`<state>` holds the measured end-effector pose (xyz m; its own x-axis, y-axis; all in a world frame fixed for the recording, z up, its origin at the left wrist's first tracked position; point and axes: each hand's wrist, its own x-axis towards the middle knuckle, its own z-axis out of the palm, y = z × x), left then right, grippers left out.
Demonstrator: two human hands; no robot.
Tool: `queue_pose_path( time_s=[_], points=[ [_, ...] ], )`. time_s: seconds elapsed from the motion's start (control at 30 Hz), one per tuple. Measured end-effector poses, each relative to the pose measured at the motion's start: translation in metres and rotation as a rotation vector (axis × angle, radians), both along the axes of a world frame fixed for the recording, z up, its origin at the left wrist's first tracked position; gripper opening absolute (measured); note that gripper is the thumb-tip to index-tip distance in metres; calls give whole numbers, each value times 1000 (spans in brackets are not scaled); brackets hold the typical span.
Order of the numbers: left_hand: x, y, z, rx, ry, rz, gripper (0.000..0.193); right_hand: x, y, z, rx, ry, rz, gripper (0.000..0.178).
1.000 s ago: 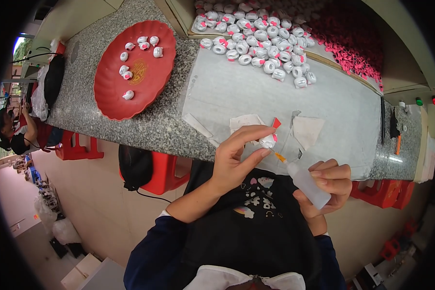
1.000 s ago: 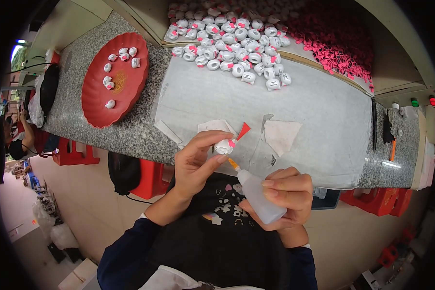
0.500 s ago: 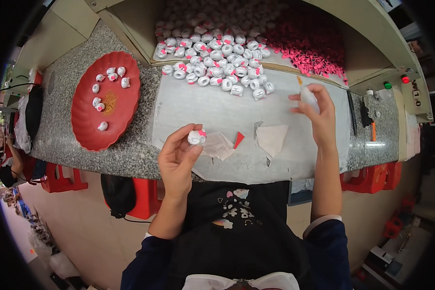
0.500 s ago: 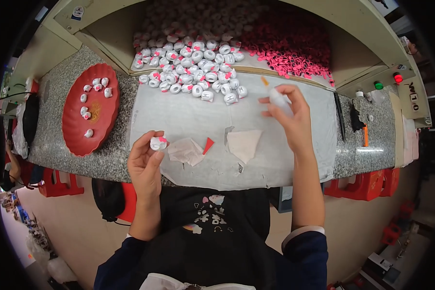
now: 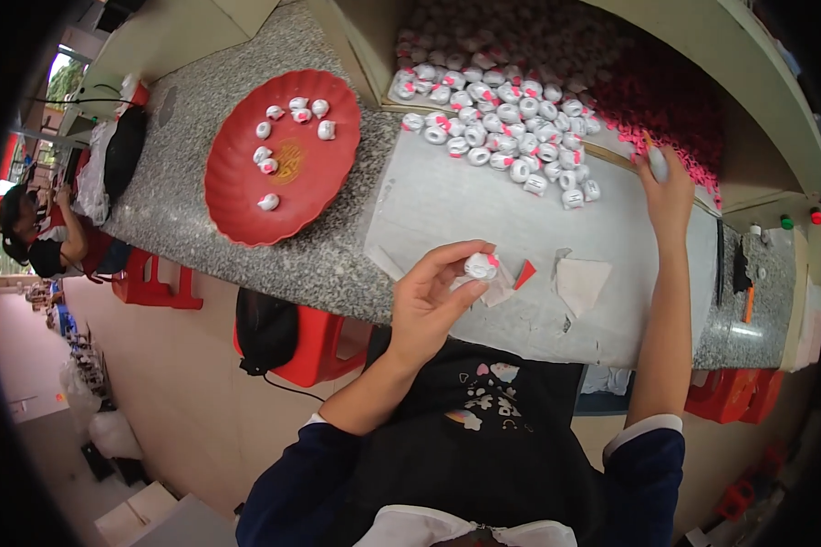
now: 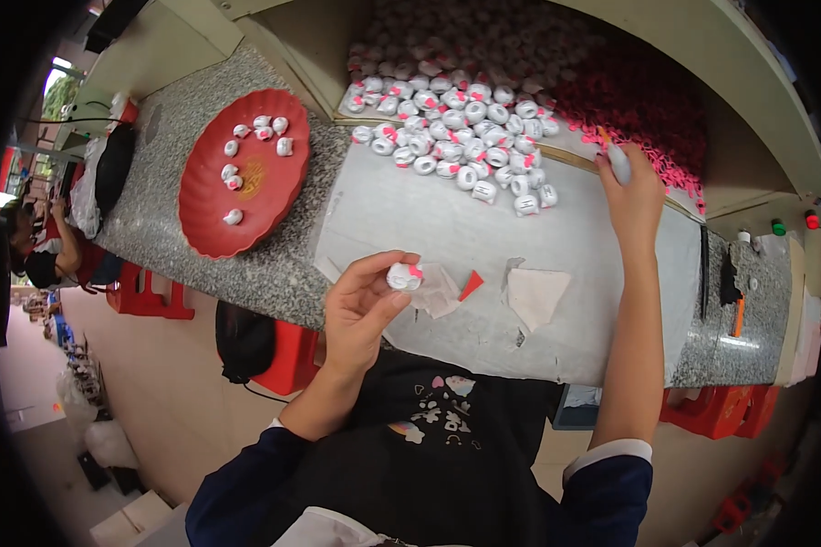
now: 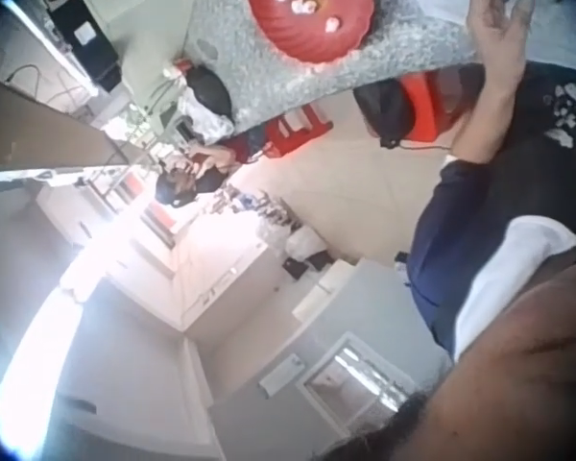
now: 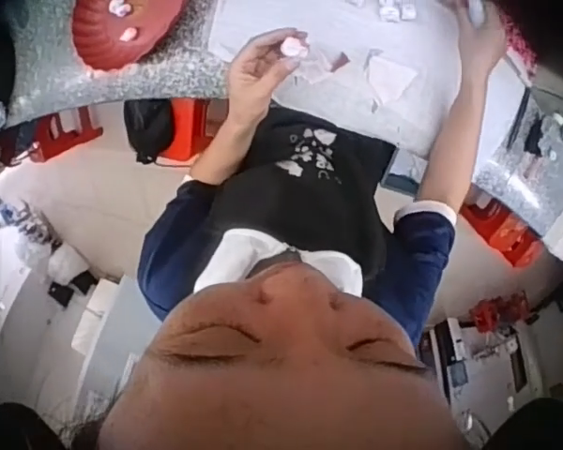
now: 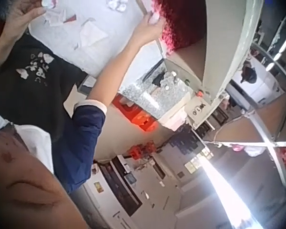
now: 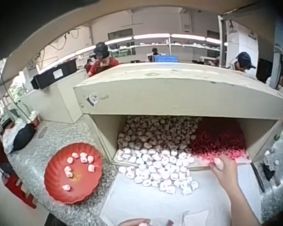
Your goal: Assembling small toy components by applying glue to plastic heads and attaching red bows.
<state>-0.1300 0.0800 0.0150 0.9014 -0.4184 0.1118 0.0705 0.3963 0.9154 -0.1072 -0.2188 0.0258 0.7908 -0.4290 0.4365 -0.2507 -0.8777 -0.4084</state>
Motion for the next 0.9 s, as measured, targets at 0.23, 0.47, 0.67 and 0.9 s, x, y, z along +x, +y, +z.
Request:
queue_pose_path(
  time_s=[0.23,0.47,0.67,0.9],
  points=[
    [-4,1,-2,-154,169,-86,37,-47,53,4,647,-163,103,10],
    [-10,-2,-1,-43,19,-71,33,-94,122,12,1378,-247,368,10],
    [-13,-5,-1,131,-192,-48,32,-101,159,22,1533,-115,432,10],
    [-15,-6,6,267,-406,-54,29,-97,162,14,1626,-140,390,8]
  ],
)
